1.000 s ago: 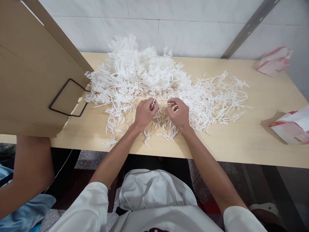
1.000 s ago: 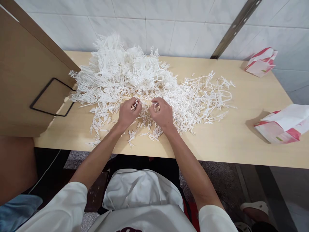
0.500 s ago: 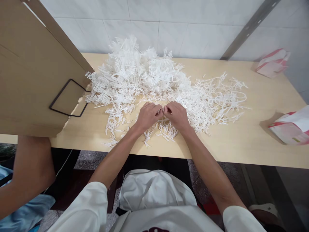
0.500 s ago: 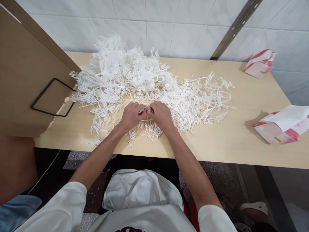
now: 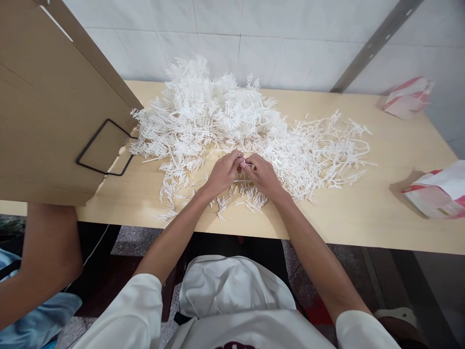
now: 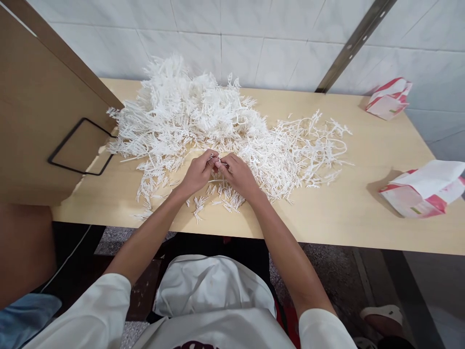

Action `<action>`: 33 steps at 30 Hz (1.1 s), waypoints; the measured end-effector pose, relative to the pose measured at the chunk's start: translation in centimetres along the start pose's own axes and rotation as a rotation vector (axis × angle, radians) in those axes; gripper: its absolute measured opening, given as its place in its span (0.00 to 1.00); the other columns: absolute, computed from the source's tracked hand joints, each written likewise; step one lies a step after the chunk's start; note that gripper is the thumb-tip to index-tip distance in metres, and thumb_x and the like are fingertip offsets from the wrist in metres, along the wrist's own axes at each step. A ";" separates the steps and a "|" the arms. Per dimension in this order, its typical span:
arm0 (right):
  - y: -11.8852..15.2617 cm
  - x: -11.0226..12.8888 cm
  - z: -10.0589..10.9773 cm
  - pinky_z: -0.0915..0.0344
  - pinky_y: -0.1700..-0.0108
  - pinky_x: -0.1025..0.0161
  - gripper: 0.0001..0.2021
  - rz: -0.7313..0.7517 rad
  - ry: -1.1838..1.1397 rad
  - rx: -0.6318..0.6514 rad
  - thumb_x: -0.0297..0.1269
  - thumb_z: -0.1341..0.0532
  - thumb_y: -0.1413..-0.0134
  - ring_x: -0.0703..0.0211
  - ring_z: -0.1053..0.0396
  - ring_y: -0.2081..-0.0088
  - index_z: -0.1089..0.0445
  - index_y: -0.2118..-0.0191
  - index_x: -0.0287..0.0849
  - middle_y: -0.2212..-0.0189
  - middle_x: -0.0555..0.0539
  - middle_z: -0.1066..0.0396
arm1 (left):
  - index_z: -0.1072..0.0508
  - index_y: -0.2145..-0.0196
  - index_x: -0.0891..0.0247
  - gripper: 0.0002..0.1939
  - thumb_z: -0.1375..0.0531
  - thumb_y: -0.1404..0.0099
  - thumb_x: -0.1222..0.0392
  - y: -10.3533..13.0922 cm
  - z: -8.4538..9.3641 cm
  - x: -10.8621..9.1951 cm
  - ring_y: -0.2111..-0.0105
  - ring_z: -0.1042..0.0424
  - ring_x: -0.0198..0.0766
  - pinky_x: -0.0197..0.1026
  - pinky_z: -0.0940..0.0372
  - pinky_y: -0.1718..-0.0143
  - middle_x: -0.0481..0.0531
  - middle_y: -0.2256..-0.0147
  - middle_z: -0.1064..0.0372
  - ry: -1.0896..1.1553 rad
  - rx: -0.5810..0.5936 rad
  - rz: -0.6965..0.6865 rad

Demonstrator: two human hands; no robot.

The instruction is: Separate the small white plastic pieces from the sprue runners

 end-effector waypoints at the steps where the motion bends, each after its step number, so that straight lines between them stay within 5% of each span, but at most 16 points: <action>1: 0.0 0.1 0.0 0.40 0.60 0.62 0.18 0.001 0.008 0.036 0.47 0.52 0.32 0.60 0.34 0.65 0.32 0.66 0.45 0.68 0.48 0.30 | 0.37 0.65 0.59 0.10 0.53 0.27 0.56 0.0 0.0 -0.1 0.71 0.30 0.34 0.38 0.37 0.66 0.47 0.72 0.32 -0.034 0.010 -0.011; 5: -0.1 0.5 0.0 0.46 0.67 0.62 0.14 -0.026 0.085 0.088 0.39 0.49 0.36 0.62 0.40 0.72 0.36 0.72 0.44 0.75 0.51 0.36 | 0.34 0.65 0.60 0.08 0.52 0.32 0.66 0.2 -0.2 -0.2 0.68 0.32 0.37 0.40 0.39 0.64 0.49 0.70 0.31 -0.204 0.050 -0.052; 10: 0.0 0.5 0.1 0.50 0.70 0.62 0.13 -0.100 0.178 -0.034 0.34 0.45 0.49 0.64 0.50 0.78 0.46 0.81 0.44 0.84 0.54 0.46 | 0.31 0.63 0.60 0.13 0.50 0.39 0.72 0.5 -0.7 -0.3 0.65 0.34 0.42 0.42 0.40 0.62 0.52 0.69 0.32 -0.432 0.062 -0.100; 14: 0.2 0.3 0.2 0.45 0.69 0.63 0.03 -0.120 0.082 -0.104 0.34 0.43 0.52 0.63 0.40 0.74 0.34 0.74 0.43 0.77 0.52 0.33 | 0.32 0.62 0.61 0.13 0.51 0.38 0.74 0.6 -0.8 -0.4 0.64 0.35 0.41 0.40 0.40 0.64 0.52 0.67 0.31 -0.400 0.072 -0.092; 17: 0.2 0.1 0.0 0.41 0.67 0.64 0.07 -0.133 0.021 -0.072 0.33 0.43 0.52 0.62 0.34 0.72 0.29 0.66 0.43 0.72 0.51 0.27 | 0.33 0.64 0.61 0.11 0.50 0.38 0.74 0.6 -0.8 -0.4 0.65 0.35 0.41 0.41 0.41 0.62 0.52 0.68 0.31 -0.449 0.068 -0.114; 22: 0.3 -0.2 -0.1 0.44 0.70 0.63 0.05 -0.177 0.197 -0.091 0.34 0.42 0.52 0.62 0.37 0.76 0.32 0.76 0.43 0.79 0.51 0.30 | 0.31 0.66 0.61 0.11 0.49 0.39 0.73 0.5 -1.0 -0.3 0.65 0.36 0.42 0.44 0.42 0.60 0.52 0.71 0.30 -0.547 0.035 -0.164; 26: 0.6 -0.5 0.3 0.41 0.68 0.62 0.09 -0.115 0.223 -0.222 0.30 0.46 0.51 0.61 0.36 0.75 0.34 0.78 0.44 0.80 0.50 0.31 | 0.31 0.65 0.60 0.13 0.50 0.40 0.75 0.5 -0.9 -0.4 0.64 0.35 0.42 0.44 0.41 0.59 0.51 0.70 0.29 -0.497 0.035 -0.167; 29: 0.7 -0.7 0.7 0.36 0.63 0.62 0.08 -0.109 0.065 -0.278 0.31 0.45 0.48 0.60 0.32 0.71 0.29 0.69 0.44 0.71 0.49 0.25 | 0.33 0.64 0.60 0.10 0.51 0.34 0.70 0.4 -0.3 -0.4 0.67 0.34 0.40 0.42 0.40 0.61 0.49 0.72 0.30 -0.347 -0.014 -0.079; 33: 0.2 -0.2 0.3 0.36 0.60 0.62 0.10 -0.063 -0.016 -0.123 0.41 0.45 0.40 0.59 0.30 0.65 0.28 0.63 0.43 0.65 0.47 0.25 | 0.36 0.65 0.59 0.10 0.53 0.28 0.57 0.2 0.0 -0.5 0.71 0.33 0.36 0.39 0.40 0.66 0.49 0.70 0.30 -0.167 -0.027 -0.034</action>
Point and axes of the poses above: each hand's wrist, its own y-axis away from the middle knuckle, its own z-axis out of the back of the hand, x = y × z, the point moved 4 cm from there along -y, towards the middle knuckle
